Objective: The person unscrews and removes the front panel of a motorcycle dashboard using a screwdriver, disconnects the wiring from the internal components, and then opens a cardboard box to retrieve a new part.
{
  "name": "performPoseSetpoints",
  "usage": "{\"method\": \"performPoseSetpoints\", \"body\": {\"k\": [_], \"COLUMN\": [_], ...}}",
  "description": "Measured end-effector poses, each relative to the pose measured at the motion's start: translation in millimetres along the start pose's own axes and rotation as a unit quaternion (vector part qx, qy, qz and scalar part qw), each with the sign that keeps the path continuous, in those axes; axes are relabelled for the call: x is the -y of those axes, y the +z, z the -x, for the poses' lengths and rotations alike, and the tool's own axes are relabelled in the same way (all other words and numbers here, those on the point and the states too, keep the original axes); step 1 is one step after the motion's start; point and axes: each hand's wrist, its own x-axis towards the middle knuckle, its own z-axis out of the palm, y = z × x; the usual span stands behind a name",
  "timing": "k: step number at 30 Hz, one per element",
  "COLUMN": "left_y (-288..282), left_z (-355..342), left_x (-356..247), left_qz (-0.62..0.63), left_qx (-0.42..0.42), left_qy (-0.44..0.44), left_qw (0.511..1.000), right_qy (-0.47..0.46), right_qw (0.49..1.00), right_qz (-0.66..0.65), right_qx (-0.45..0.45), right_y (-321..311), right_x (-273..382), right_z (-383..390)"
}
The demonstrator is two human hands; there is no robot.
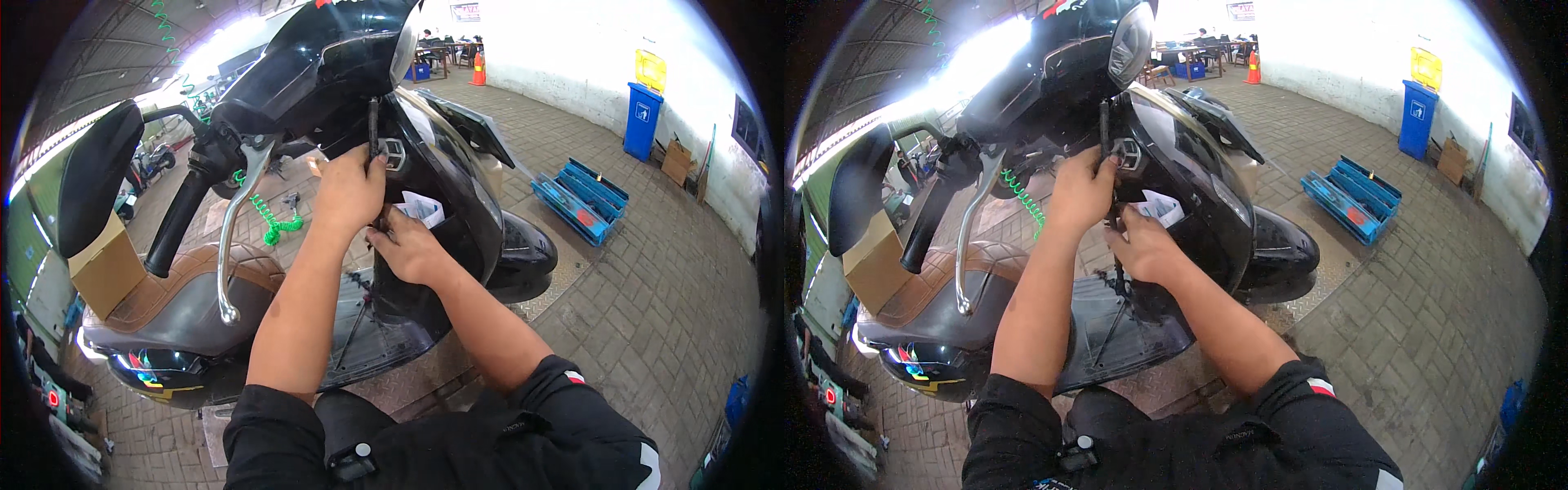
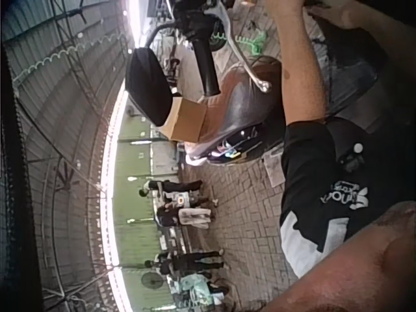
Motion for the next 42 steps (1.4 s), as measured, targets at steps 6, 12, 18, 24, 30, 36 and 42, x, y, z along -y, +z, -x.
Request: {"method": "performPoseSetpoints", "body": {"k": [6,12,18,24,30,36,42], "left_y": [-8,-8,12,-2,-3,48,94], "left_z": [-5,-32,-45,-19,90,300,345], "left_x": [-15,-24,-16,-4,81,210,235], "left_qz": [0.006,0.11,0.262,0.357,0.339,-0.078,-0.155], "left_qx": [-0.003,-0.096,-0.14,-0.116,-0.155,0.147,0.172], "left_qy": [-0.005,-0.043,-0.048,-0.107,-0.144,-0.38,-0.408], "left_qw": [1.0,0.988,0.954,0.921,0.917,0.91,0.883], "right_qy": [0.07,0.109,0.086,-0.036,0.001,0.033,0.036], "right_qw": [0.997,0.994,0.993,0.996,0.978,0.922,0.906], "right_qz": [-0.002,0.025,0.078,0.067,0.106,0.059,-0.02], "right_qx": [0.011,0.002,0.033,0.05,0.181,0.381,0.421], "right_y": [-9,-9,-9,4,31,50,59], "right_x": [13,28,26,2,-37,-76,-83], "right_z": [3,2,-2,25,100,150,156]}}
